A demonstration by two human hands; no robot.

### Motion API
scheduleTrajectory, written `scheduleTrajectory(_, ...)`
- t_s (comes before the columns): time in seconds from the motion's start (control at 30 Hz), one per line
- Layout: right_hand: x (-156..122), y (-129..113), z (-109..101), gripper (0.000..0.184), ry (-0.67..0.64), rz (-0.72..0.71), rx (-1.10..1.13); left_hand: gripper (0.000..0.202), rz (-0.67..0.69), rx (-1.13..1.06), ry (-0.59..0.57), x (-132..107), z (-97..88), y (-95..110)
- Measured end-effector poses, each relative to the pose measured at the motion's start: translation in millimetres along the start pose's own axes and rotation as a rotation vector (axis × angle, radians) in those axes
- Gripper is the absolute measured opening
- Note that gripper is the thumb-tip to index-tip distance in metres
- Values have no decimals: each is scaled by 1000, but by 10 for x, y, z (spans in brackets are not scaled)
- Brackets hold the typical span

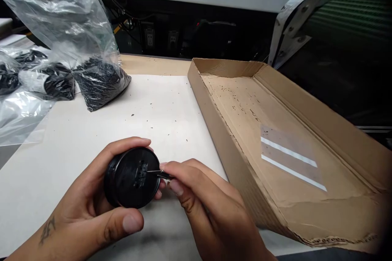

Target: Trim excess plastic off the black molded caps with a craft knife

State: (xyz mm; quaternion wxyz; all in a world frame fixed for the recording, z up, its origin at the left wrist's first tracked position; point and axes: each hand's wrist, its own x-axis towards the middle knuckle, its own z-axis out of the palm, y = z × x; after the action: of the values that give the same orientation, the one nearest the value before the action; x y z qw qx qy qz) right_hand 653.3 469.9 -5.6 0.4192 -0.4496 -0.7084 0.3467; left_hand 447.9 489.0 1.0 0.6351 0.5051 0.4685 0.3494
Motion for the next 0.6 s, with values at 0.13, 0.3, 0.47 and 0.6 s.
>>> scheduleTrajectory(0.13, -24, -20, -5, 37, 19, -9, -110, 75, -111, -49, 46, -55, 103, 78)
scheduleTrajectory(0.3, -73, -19, -5, 35, -26, -41, -334, 73, -62, 14, 93, -52, 64, 32)
scheduleTrajectory(0.47, -83, 8, -4, 49, 37, -135, -469, 81, 81, 113, 71, -25, -37, -114)
scheduleTrajectory(0.6, -80, 9, 0, 54, 87, -178, -523, 71, 153, 106, 45, -39, 53, -141)
